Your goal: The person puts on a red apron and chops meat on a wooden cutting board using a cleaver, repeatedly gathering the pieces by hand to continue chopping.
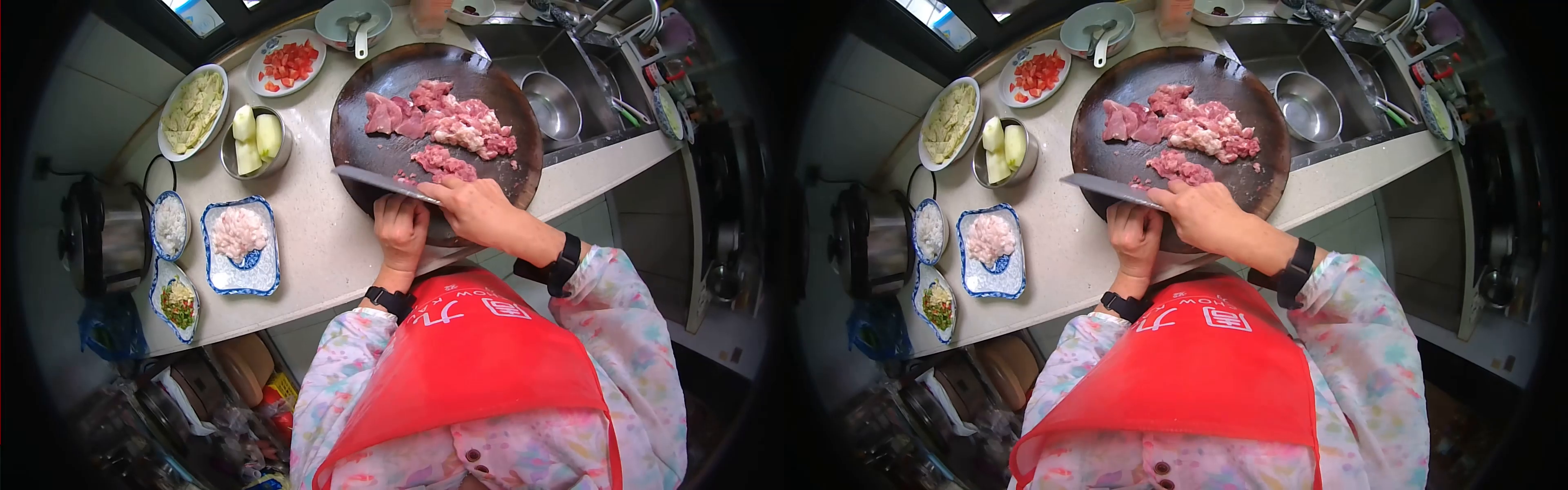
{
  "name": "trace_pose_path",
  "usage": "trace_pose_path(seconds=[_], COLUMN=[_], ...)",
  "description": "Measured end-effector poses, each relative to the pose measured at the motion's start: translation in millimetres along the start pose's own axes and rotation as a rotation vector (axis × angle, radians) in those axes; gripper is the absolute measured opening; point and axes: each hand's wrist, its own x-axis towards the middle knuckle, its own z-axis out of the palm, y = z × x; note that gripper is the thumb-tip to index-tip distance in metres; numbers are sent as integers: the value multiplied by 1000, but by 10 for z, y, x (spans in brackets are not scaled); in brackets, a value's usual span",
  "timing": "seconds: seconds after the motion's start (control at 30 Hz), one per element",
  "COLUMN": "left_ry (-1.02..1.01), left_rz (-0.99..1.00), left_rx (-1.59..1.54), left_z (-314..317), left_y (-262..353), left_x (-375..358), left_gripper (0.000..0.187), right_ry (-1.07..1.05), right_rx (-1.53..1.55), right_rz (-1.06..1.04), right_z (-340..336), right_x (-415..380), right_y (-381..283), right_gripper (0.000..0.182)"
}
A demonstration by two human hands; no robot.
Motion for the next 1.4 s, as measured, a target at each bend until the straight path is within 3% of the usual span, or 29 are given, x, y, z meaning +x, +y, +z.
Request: trace_pose_path(seconds=[0.13,0.23,0.37,0.53,0.67,0.87,0.97,1.13,1.27,1.4], left_ry=[37,23,11,25,18,21,-18,-11,-13,-21], left_rz=[-3,14,26,55,10,88,26,82,-45,-12], left_rx=[-49,-72,-64,-25,-74,-37,-52,-42,-118,-110], left_z=[-4,-32,-22,-5,15,-52,-28,-10,-87,-104], left_y=[-26,-1,-16,-37,-35,-10,-28,-83,27,-31], left_x=[-2,17,25,-4,-10,58,24,-4,42,-44], left_gripper=[22,27,28,26,25,23,25,27,28,27], right_ry=[31,-98,-108,14,58,-125,-95,-72,139,44], right_rx=[77,-34,-33,-60,69,-16,-4,-38,95,76], right_rz=[32,54,22,-49,46,74,42,1,60,54], right_z=[-125,-190,-152,63,-1,-211,-115,7,18,-163], right_x=[-282,-485,-326,75,-46,-431,-318,105,4,-253], right_y=[7,22,51,-49,42,12,66,-77,22,-71], right_gripper=[45,50,53,46,40,47,47,42,36,40])
